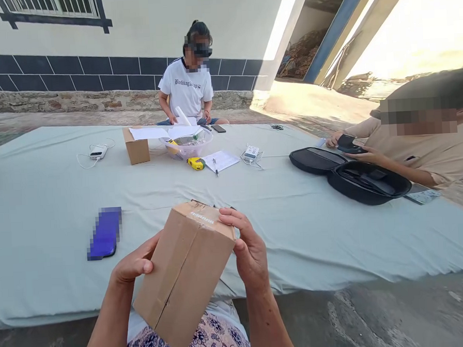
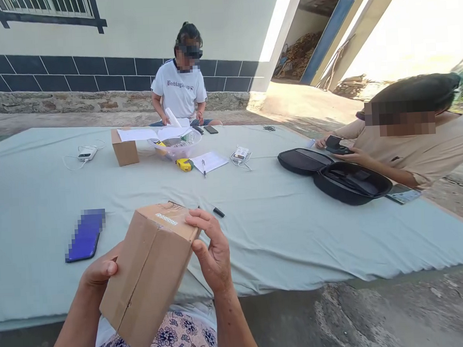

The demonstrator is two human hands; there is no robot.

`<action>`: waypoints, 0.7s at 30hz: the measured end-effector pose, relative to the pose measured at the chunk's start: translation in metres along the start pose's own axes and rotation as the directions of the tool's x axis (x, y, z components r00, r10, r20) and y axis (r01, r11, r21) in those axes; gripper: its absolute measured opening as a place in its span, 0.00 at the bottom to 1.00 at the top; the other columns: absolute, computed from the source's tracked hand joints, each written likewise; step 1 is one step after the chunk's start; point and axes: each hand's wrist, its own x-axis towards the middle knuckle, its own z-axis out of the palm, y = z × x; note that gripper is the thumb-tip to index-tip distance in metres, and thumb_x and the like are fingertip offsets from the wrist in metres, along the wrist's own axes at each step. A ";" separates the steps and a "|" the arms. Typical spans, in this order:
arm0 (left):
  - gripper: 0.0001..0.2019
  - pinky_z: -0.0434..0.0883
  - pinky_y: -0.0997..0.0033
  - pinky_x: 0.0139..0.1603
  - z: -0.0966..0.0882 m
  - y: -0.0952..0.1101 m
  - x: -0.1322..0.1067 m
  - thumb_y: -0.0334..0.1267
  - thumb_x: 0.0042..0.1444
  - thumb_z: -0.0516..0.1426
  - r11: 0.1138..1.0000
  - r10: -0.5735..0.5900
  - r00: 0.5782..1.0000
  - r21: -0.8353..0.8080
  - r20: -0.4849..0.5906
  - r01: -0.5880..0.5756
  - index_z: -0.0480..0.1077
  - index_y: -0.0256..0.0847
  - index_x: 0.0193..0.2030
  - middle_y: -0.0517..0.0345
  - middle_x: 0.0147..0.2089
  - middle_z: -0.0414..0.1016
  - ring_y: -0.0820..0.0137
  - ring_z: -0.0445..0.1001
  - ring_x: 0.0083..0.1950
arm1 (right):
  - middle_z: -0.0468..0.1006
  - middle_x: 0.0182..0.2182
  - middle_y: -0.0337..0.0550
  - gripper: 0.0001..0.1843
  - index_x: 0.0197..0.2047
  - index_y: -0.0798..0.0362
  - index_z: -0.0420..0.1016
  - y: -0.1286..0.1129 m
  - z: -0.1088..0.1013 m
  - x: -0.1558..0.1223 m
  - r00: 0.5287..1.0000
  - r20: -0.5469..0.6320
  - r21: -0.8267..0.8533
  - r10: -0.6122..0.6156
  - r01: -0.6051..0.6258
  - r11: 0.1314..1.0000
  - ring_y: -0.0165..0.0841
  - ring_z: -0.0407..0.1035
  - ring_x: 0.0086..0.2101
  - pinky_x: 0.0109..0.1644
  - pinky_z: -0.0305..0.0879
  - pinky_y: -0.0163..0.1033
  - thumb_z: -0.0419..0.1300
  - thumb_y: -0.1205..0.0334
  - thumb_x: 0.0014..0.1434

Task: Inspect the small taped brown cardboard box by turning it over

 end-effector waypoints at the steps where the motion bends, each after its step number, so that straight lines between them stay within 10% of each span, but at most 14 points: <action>1: 0.48 0.73 0.45 0.59 0.001 -0.001 -0.001 0.59 0.45 0.68 1.000 -0.004 1.000 -0.030 0.006 0.004 0.66 0.42 0.71 0.39 0.66 0.74 0.34 0.67 0.69 | 0.81 0.54 0.50 0.28 0.50 0.44 0.84 0.002 0.000 0.000 1.000 -0.017 -0.008 0.026 -0.026 1.000 0.48 0.74 0.57 0.62 0.70 0.56 0.56 0.32 0.65; 14: 0.54 0.75 0.44 0.57 0.006 -0.006 -0.006 0.60 0.42 0.70 0.968 -0.045 0.996 -0.243 0.081 0.063 0.61 0.38 0.74 0.36 0.61 0.78 0.34 0.76 0.62 | 0.82 0.55 0.50 0.26 0.54 0.48 0.82 0.029 0.005 -0.006 0.938 -0.087 0.175 0.336 -0.317 0.932 0.47 0.73 0.57 0.60 0.70 0.55 0.56 0.39 0.68; 21: 0.47 0.75 0.47 0.60 0.011 -0.009 -0.018 0.51 0.46 0.71 0.876 -0.096 0.995 -0.472 0.035 0.101 0.66 0.39 0.72 0.39 0.59 0.81 0.37 0.77 0.62 | 0.85 0.47 0.45 0.32 0.55 0.46 0.83 0.015 0.012 -0.002 0.827 -0.022 0.435 0.561 -0.497 0.751 0.43 0.77 0.47 0.49 0.74 0.45 0.65 0.32 0.58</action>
